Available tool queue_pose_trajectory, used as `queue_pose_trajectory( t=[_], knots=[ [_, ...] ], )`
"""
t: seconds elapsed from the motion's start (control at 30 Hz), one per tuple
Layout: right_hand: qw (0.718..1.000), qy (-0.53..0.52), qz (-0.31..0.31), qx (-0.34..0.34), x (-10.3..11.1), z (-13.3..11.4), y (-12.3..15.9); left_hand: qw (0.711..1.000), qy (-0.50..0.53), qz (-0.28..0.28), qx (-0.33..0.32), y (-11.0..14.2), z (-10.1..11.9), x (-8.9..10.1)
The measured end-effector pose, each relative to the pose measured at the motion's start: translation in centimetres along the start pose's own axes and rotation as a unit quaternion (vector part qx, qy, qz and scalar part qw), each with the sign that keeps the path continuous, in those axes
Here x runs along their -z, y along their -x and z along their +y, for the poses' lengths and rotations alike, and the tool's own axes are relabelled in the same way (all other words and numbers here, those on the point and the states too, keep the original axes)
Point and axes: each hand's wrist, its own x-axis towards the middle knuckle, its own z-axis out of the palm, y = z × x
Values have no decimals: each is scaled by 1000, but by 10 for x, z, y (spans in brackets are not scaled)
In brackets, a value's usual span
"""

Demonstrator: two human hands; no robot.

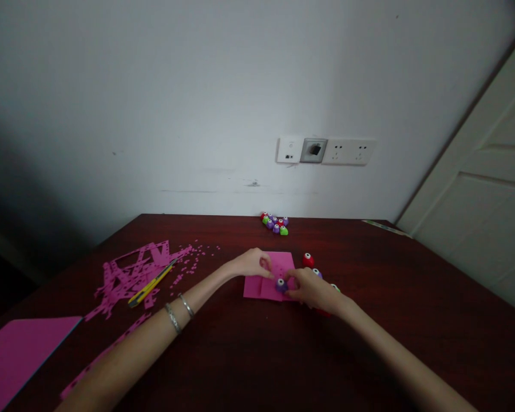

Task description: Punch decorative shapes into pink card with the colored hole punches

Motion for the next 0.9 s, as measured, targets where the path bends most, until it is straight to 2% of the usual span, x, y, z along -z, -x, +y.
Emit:
queue_pose_trajectory(
  t=[0.07, 0.17, 0.27, 0.37, 0.57, 0.7, 0.9],
  knots=[
    [1000, -9, -8, 0, 1, 0, 1, 995, -52, 45, -77, 6, -1, -7],
    [1000, 19, 8, 15, 3, -2, 3, 982, -131, 33, -134, 15, -1, -13],
    [997, 57, 40, 31, 5, -3, 4, 977, -178, 11, -113, 21, -5, -17],
    [997, 53, 38, 29, 5, -3, 4, 978, -194, -9, -79, 25, -9, -18],
    [997, 48, 38, 39, 3, -1, 2, 975, -201, -45, -85, 32, -8, -19],
    [995, 52, 57, 56, 5, -5, 2, 968, -231, -38, -89, 34, -7, -21],
    [995, 56, 52, 62, 13, -8, 6, 965, -248, -3, -86, 34, -7, -27]
  ],
)
